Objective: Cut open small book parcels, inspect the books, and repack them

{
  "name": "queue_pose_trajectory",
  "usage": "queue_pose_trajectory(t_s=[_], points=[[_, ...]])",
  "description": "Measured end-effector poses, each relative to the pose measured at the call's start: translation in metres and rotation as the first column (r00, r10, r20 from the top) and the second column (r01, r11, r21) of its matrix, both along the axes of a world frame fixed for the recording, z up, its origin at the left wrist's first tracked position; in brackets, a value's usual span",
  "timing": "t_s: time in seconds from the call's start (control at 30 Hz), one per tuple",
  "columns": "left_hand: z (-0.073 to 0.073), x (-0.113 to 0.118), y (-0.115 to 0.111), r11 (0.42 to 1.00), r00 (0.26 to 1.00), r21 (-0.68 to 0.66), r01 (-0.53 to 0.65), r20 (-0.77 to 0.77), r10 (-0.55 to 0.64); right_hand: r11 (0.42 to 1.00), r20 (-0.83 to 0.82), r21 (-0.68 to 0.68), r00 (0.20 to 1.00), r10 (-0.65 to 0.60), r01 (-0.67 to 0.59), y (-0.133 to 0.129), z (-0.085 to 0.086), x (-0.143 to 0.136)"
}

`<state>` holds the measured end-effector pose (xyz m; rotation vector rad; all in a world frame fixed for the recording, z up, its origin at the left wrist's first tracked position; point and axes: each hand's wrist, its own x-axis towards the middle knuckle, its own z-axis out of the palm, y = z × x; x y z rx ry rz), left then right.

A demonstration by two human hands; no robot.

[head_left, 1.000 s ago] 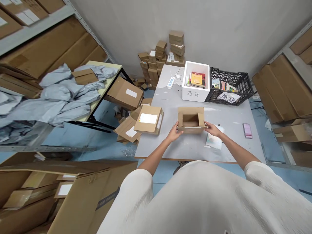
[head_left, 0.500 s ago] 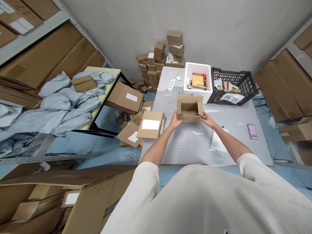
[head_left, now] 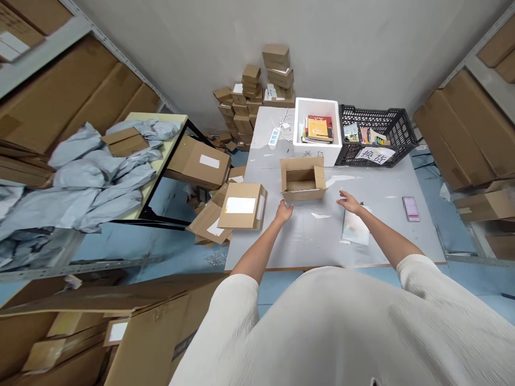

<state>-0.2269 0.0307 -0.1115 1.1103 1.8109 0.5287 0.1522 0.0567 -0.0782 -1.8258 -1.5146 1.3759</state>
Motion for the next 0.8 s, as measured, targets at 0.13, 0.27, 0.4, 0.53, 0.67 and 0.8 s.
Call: queue_pose_trajectory(t_s=[0.13,0.27,0.4,0.53,0.67,0.8], points=[[0.0,0.038,-0.012,0.996,0.997,-0.041,0.075,0.027,-0.074,0.998,0.05,0.012,0.996,-0.068,0.067,-0.026,-0.01,0.045],[0.001,0.091,-0.019,0.972,0.972,-0.058,0.228,0.078,-0.223,0.989,0.105,0.037,0.984,-0.144,0.141,-0.054,-0.023,0.087],[0.0,0.149,-0.028,0.937,0.936,-0.046,0.347,0.078,-0.343,0.982,0.155,-0.008,0.97,-0.185,0.189,-0.083,-0.039,0.121],[-0.005,0.201,-0.04,0.879,0.879,-0.068,0.473,0.105,-0.465,0.968,0.202,-0.069,0.954,-0.223,0.241,-0.105,-0.053,0.142],[-0.015,0.244,-0.051,0.848,0.848,-0.066,0.525,0.119,-0.516,0.963,0.186,-0.102,0.956,-0.227,0.249,-0.115,-0.062,0.148],[-0.025,0.27,-0.061,0.859,0.861,-0.077,0.506,0.098,-0.499,0.969,0.115,-0.119,0.972,-0.204,0.218,-0.119,-0.067,0.144]])
